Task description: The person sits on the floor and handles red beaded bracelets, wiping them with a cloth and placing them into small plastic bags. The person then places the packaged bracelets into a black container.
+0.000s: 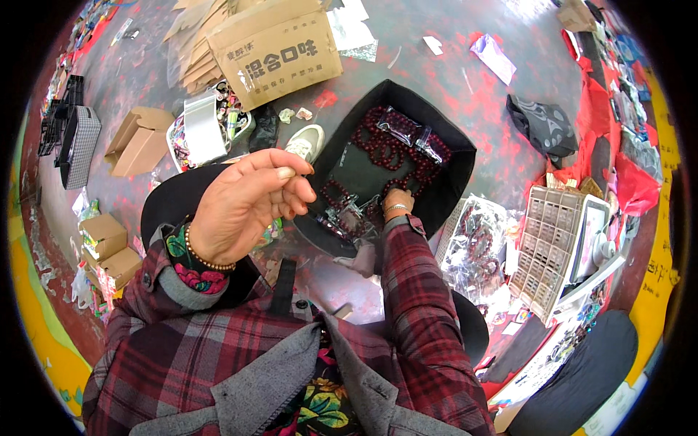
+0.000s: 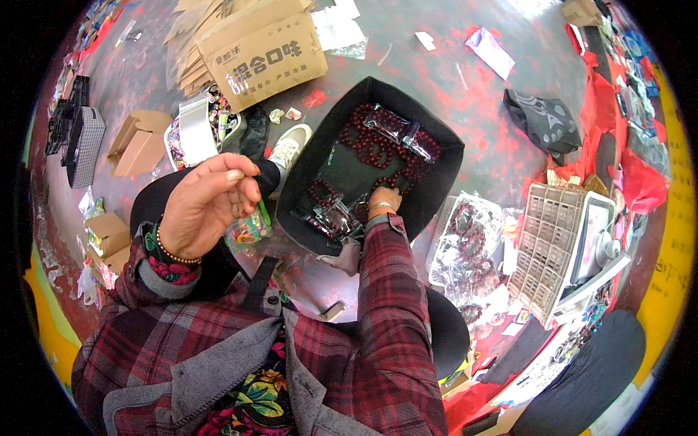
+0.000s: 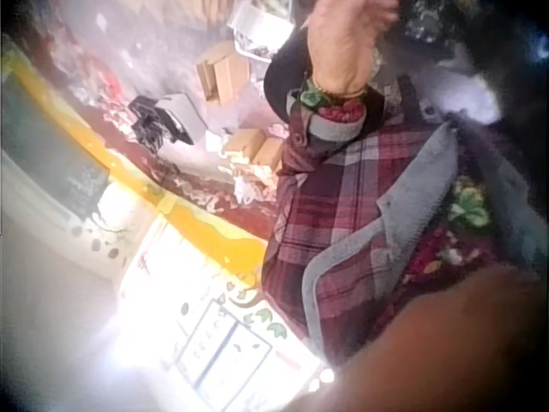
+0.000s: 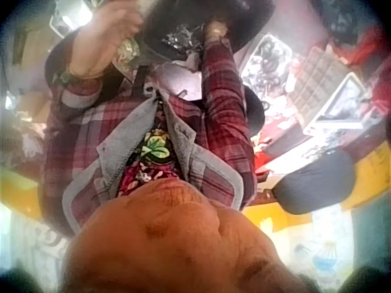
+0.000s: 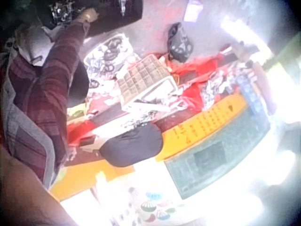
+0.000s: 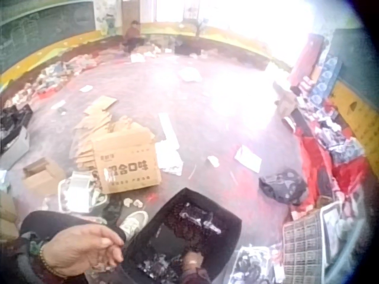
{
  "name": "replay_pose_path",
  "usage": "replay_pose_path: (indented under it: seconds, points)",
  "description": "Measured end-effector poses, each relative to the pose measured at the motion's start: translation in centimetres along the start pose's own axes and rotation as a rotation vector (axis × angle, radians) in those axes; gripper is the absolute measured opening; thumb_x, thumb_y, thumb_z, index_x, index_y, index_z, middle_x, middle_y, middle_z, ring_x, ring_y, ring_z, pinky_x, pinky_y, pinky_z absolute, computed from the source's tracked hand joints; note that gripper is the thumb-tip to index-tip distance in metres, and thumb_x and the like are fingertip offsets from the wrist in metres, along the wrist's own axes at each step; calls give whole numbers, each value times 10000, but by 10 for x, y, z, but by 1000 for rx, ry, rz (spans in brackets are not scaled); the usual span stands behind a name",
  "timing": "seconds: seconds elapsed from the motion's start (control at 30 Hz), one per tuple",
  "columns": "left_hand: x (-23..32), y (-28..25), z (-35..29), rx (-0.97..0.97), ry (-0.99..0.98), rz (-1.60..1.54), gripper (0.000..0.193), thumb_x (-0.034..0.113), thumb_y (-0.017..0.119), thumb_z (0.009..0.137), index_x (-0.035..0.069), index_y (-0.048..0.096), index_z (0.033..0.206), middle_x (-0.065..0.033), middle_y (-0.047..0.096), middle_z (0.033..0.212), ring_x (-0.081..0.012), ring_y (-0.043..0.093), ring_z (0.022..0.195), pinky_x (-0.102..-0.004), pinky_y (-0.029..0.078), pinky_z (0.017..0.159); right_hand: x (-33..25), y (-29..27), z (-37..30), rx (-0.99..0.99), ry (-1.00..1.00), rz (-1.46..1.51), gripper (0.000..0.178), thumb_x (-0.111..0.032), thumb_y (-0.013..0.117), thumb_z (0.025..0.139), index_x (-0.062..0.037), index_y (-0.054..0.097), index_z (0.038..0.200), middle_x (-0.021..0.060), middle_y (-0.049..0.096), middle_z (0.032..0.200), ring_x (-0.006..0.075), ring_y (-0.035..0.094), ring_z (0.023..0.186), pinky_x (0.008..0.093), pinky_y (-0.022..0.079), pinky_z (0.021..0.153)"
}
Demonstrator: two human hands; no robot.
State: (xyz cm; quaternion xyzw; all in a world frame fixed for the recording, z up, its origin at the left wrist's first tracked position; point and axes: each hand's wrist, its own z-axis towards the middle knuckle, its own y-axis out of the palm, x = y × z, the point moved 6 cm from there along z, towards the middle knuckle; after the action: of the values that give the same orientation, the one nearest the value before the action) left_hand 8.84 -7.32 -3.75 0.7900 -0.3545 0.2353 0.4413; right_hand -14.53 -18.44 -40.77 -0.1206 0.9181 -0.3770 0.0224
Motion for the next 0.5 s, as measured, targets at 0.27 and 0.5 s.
replay_pose_path:
  seconds: [0.27,0.5]
  points:
    - [-4,10,5,-47,-21,23,190,118,447,887,-2,521,1015,-92,613,828,-148,582,716,-250,457,681,13,-32,27,-165,-158,1061,243,-228,509,753,-11,607,801,112,627,697,182,599,644,288,479,590]
    - [-11,-6,2,-28,70,90,216,171,510,874,34,523,1042,-55,594,927,-118,553,830,-247,427,738,-53,-175,-96,-449,-693,1739,151,-165,503,879,-24,548,850,50,520,631,164,510,574,293,455,577]
